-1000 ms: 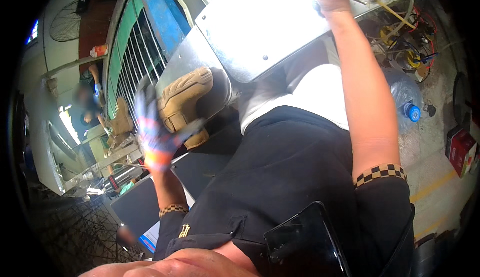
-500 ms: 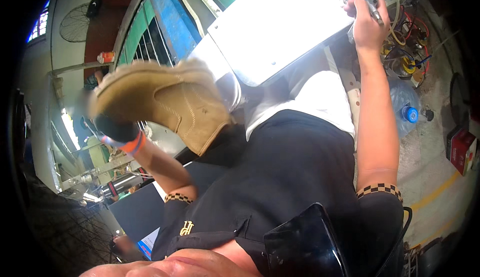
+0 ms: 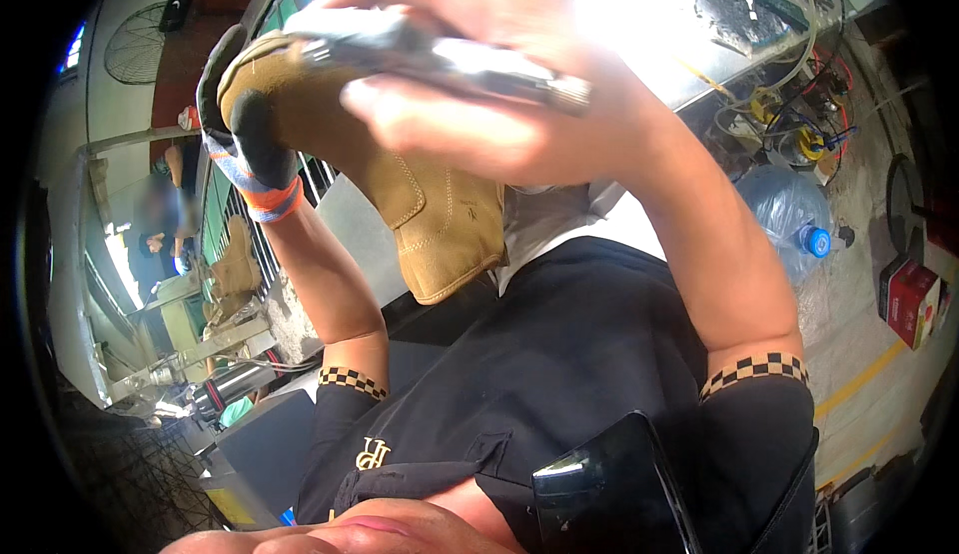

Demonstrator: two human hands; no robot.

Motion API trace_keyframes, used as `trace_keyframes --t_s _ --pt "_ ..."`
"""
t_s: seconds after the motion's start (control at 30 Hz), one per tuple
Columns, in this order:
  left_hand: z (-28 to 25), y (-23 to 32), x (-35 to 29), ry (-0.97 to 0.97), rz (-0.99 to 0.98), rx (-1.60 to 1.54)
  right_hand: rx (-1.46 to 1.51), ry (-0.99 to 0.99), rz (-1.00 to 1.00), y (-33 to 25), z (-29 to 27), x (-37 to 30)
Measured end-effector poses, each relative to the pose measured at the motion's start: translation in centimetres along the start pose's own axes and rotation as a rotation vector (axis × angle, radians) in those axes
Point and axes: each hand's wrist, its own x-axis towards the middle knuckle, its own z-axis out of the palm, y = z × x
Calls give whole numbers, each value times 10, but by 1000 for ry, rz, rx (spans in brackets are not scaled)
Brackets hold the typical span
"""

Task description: The person applies a liquid substance along the edge of a tan boot using a handheld spray applicator, turning the boot by hand to reach all sides before placing it onto a conveyor belt.

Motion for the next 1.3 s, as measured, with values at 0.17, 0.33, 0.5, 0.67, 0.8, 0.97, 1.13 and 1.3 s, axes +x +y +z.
trace_keyframes --t_s 0.17,0.33,0.5,0.67,0.8,0.97,1.13,1.3 --pt "-7 -23 10 -4 -89 -242 -120 -80 -234 25 -9 45" --pt "-14 -47 20 -17 -52 -34 -316 69 -409 54 -6 43" --pt "-14 -58 26 -79 -95 -148 154 174 59 60 10 7" --pt "-13 -64 28 -131 -80 -233 145 188 39 72 11 -17" --pt "-21 -85 28 -89 -134 -355 151 226 90 84 13 -39" --pt "-37 -127 22 -194 -282 -553 75 244 146 100 18 -70" --pt "-42 -152 11 -348 -467 -804 8 200 164 111 19 -86" --pt "-34 -143 -12 -226 -568 -1008 25 198 176 118 15 -97"
